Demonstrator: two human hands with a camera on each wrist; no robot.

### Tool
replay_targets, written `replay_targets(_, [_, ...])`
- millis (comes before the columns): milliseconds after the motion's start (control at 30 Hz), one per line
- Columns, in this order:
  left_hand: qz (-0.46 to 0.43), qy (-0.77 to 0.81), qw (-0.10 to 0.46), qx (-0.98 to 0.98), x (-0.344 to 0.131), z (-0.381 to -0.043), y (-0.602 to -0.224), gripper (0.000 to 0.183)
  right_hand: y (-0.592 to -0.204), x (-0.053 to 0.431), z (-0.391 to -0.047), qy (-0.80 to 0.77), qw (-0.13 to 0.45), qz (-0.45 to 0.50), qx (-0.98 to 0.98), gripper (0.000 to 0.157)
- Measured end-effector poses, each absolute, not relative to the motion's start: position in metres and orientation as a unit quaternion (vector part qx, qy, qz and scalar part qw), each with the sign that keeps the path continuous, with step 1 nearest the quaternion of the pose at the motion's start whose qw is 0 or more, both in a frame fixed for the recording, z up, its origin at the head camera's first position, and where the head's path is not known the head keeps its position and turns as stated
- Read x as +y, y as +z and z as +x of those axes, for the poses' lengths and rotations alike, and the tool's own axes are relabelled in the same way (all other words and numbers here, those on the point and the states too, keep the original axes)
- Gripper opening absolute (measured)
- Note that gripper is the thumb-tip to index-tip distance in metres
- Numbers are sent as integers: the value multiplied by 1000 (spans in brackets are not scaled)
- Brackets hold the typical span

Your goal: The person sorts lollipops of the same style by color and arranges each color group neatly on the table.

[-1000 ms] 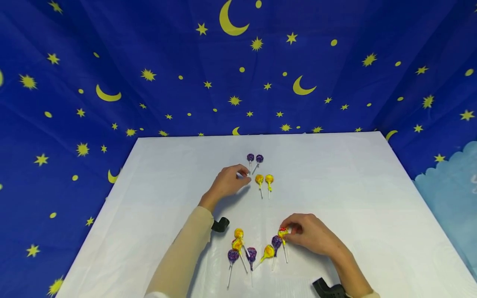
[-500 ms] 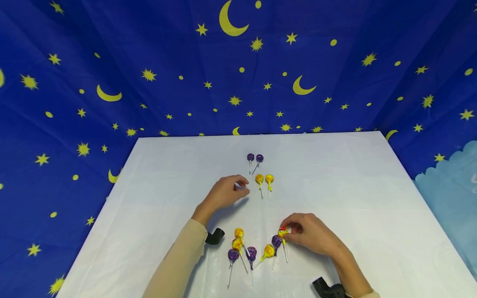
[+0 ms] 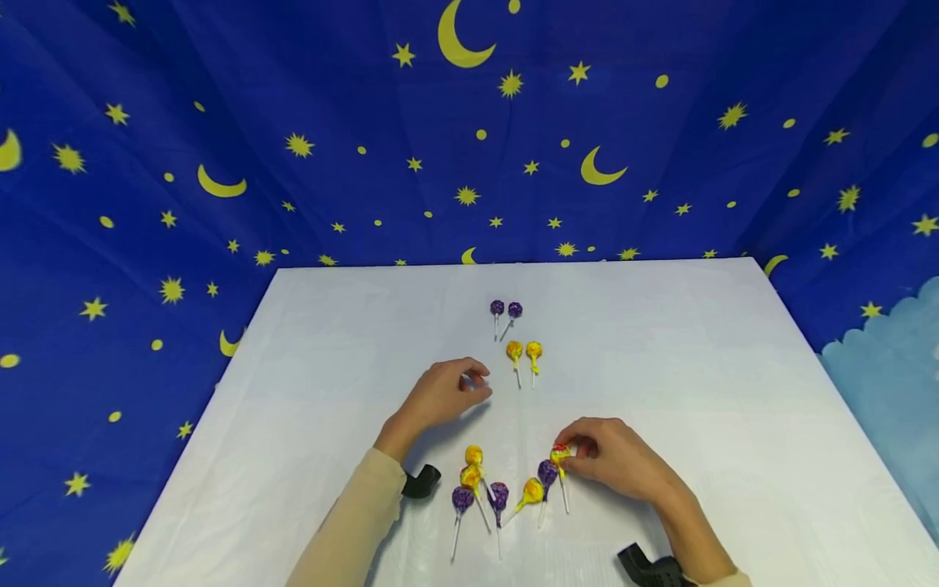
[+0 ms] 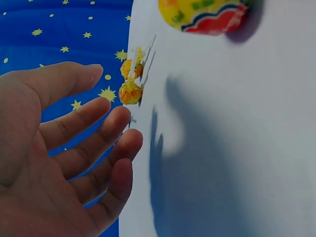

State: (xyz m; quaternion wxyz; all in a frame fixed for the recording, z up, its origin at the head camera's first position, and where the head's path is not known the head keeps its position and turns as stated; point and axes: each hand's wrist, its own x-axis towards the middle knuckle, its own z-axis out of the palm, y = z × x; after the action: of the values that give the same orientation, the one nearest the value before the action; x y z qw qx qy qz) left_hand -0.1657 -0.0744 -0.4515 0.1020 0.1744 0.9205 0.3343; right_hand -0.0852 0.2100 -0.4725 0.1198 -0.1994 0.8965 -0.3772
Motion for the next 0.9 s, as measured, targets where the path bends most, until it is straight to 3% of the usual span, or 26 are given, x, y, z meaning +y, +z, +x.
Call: replay_targets(900, [209, 318, 106, 919, -94, -119, -455, 33, -472, 210, -86, -376, 116, -195, 898, 18])
